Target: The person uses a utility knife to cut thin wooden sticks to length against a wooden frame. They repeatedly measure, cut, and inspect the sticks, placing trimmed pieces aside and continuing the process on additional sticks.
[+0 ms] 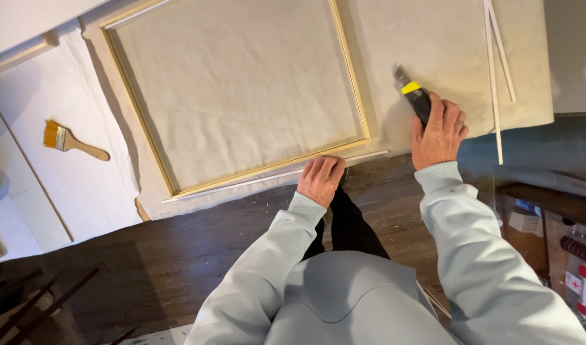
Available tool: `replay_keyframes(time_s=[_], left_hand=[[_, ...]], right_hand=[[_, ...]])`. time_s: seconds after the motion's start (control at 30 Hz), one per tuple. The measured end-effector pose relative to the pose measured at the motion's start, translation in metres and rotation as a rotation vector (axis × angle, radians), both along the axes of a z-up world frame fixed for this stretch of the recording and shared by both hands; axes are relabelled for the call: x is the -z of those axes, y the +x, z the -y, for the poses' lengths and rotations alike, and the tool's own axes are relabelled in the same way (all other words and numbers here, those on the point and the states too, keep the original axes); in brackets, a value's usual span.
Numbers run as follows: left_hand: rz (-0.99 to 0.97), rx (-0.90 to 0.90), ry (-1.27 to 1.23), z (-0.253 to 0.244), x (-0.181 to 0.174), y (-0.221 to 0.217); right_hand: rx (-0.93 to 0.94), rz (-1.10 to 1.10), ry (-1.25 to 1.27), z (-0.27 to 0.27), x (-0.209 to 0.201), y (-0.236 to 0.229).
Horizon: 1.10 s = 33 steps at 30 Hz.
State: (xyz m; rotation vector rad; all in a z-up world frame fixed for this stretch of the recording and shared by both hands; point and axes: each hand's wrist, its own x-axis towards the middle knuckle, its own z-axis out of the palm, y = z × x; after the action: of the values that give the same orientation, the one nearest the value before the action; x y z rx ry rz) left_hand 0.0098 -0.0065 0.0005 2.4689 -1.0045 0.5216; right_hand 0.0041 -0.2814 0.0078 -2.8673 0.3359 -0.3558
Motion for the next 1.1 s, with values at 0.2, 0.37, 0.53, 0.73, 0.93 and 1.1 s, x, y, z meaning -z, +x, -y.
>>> replay_keyframes(time_s=[0.2, 0.37, 0.53, 0.73, 0.93, 1.1], left_hand=[[-0.031, -0.027, -0.010, 0.003, -0.011, 0.003], [-0.055, -0.041, -0.011, 0.005, -0.008, 0.004], [-0.044, -0.030, -0.056, 0.002, -0.011, 0.000], [-0.105, -0.059, -0.205, -0.030, -0.126, -0.018], [-0.228, -0.141, -0.316, -0.150, -0.307, -0.081], [-0.297, -0.353, -0.452, -0.289, -0.330, -0.185]], right_hand=[[-0.261, 0.110, -0.074, -0.018, 0.019, -0.029], [-0.517, -0.005, 0.183, -0.050, 0.017, -0.029], [-0.559, 0.040, 0.304, -0.051, 0.014, -0.030], [-0.608, 0.031, 0.469, -0.073, -0.093, -0.034], [-0.837, -0.107, 0.708, -0.188, -0.253, -0.052], [-1.035, -0.165, 0.750, -0.344, -0.276, -0.104]])
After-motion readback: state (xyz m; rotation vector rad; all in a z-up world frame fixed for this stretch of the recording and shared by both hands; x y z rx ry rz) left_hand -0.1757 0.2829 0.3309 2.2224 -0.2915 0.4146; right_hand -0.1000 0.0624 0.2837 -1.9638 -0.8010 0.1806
